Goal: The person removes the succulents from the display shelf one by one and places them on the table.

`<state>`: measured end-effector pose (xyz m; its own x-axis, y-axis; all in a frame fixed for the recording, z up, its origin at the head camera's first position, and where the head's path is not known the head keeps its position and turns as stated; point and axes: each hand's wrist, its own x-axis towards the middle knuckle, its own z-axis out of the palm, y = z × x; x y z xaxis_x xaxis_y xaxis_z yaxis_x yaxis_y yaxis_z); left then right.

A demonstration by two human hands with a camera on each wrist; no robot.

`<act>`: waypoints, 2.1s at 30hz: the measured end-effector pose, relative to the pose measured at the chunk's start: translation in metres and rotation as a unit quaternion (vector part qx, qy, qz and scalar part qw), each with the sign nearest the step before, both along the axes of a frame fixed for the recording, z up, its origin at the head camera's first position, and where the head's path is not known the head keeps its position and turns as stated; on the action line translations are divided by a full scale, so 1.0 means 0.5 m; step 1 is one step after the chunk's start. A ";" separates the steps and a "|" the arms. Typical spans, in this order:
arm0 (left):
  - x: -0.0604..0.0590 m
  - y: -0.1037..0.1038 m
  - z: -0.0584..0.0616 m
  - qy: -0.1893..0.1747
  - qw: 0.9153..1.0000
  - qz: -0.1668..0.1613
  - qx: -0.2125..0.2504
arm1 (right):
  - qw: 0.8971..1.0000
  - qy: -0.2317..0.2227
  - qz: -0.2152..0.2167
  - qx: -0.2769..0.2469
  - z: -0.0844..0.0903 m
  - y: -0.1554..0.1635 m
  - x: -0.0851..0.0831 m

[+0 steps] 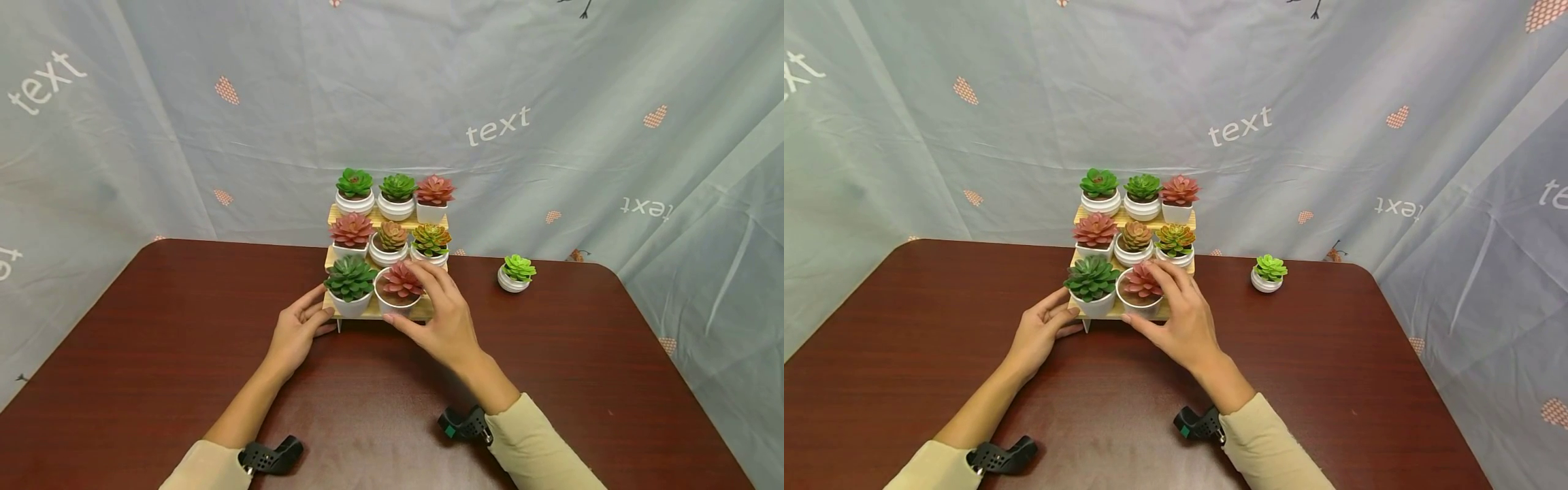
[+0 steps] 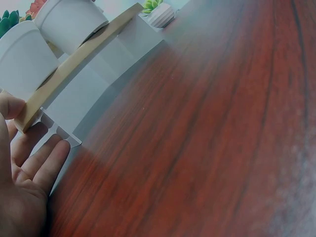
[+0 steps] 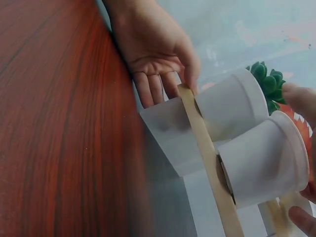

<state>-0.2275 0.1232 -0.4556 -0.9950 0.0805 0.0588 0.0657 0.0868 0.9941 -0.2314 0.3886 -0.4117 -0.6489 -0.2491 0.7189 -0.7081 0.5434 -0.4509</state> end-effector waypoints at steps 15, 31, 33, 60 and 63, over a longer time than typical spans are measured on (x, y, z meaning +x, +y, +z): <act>0.002 -0.001 -0.001 0.003 1.000 0.000 0.007 | 1.000 -0.010 -0.020 -0.011 -0.021 -0.014 -0.004; 0.000 0.000 0.000 -0.007 1.000 0.001 0.003 | 1.000 0.028 0.002 -0.001 -0.024 -0.017 -0.003; 0.001 0.000 0.001 -0.006 1.000 0.000 0.001 | 1.000 0.022 0.002 -0.005 -0.025 -0.017 -0.004; -0.002 0.001 -0.002 0.003 1.000 -0.001 0.001 | 0.987 0.037 0.083 -0.136 0.018 -0.009 0.007; -0.003 0.000 -0.001 0.003 1.000 -0.002 0.001 | 0.983 0.051 0.097 -0.150 0.040 -0.004 0.011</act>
<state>-0.2289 0.1232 -0.4561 -0.9942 0.0849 0.0655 0.0726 0.0841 0.9938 -0.2258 0.3867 -0.3918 -0.5304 -0.1278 0.8381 -0.8352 0.2479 -0.4908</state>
